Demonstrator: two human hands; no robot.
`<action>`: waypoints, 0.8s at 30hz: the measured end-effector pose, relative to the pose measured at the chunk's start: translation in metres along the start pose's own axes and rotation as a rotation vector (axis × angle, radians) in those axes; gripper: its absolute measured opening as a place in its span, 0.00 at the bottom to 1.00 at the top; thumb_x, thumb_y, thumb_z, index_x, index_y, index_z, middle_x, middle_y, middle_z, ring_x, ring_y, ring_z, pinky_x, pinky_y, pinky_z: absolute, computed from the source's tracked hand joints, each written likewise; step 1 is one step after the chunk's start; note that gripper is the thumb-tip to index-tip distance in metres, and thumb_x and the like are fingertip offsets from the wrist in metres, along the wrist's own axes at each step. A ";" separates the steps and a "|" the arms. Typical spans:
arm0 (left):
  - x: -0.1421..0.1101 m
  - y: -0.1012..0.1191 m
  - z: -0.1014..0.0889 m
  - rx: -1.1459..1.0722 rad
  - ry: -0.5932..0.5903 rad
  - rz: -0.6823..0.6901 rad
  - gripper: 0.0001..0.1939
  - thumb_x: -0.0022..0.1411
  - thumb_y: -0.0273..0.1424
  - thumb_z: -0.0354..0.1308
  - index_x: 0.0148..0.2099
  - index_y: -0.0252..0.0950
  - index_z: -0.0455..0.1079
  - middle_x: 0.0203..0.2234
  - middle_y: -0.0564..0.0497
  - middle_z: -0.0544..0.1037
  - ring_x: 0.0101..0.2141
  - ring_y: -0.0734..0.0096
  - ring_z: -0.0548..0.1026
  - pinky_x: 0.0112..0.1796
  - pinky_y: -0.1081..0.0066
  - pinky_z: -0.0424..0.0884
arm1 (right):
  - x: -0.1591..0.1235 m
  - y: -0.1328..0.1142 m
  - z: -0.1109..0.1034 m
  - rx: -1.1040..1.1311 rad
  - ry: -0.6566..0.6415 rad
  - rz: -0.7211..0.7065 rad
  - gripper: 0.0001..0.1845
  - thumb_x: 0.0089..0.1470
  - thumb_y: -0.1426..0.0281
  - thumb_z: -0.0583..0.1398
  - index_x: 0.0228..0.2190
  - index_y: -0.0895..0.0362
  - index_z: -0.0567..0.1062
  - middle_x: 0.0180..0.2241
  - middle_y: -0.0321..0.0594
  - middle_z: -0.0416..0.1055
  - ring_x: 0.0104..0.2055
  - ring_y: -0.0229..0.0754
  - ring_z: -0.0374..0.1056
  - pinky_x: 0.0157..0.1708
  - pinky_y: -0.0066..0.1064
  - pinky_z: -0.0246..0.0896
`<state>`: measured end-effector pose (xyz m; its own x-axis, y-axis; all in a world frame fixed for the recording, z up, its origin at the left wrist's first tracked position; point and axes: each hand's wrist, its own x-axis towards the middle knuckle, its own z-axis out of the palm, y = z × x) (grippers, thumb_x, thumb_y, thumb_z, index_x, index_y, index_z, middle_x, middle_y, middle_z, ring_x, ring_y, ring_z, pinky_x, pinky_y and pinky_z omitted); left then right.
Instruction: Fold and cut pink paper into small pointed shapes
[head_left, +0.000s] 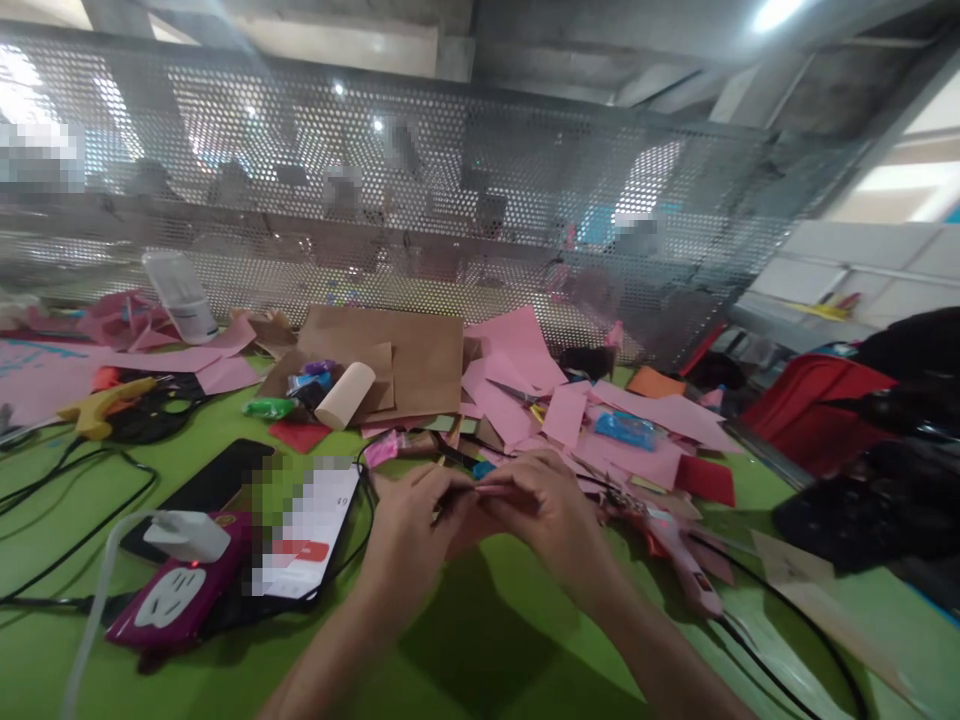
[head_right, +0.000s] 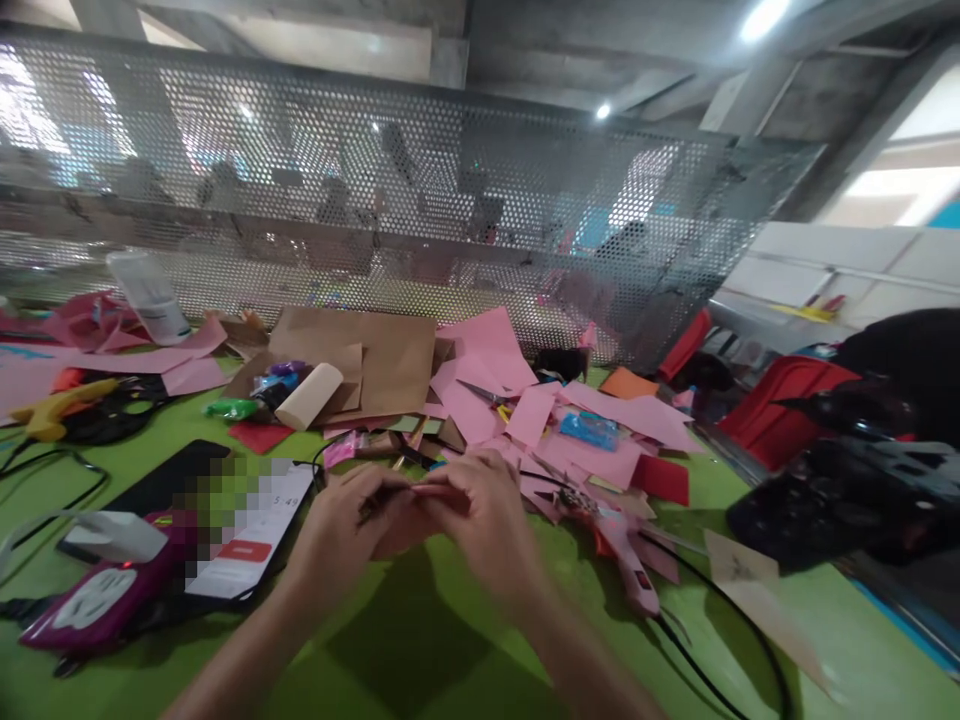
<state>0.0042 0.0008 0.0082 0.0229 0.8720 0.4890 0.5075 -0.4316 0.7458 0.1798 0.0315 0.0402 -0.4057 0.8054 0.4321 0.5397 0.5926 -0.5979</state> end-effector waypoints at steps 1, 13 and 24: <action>0.000 0.000 0.000 -0.008 -0.013 -0.007 0.06 0.63 0.25 0.57 0.38 0.39 0.75 0.33 0.52 0.80 0.36 0.66 0.75 0.38 0.70 0.65 | 0.000 0.001 0.001 0.034 0.000 0.042 0.04 0.55 0.67 0.64 0.32 0.52 0.80 0.33 0.41 0.76 0.42 0.50 0.66 0.42 0.40 0.60; 0.002 -0.006 -0.001 -0.324 -0.075 -0.283 0.09 0.61 0.37 0.61 0.36 0.38 0.78 0.29 0.51 0.81 0.30 0.66 0.76 0.32 0.72 0.68 | 0.001 0.007 -0.006 0.243 0.101 0.201 0.06 0.50 0.63 0.66 0.27 0.52 0.80 0.29 0.39 0.74 0.36 0.47 0.67 0.37 0.36 0.60; 0.002 -0.008 -0.001 -0.208 -0.063 -0.176 0.07 0.62 0.32 0.58 0.36 0.39 0.78 0.31 0.51 0.81 0.32 0.65 0.76 0.34 0.71 0.67 | 0.002 0.011 -0.012 0.134 0.111 0.086 0.06 0.49 0.66 0.68 0.33 0.49 0.80 0.36 0.40 0.77 0.44 0.51 0.68 0.46 0.42 0.58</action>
<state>-0.0010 0.0057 0.0039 0.0070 0.9475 0.3196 0.3211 -0.3048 0.8967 0.1943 0.0397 0.0425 -0.2750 0.8534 0.4428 0.4628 0.5212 -0.7171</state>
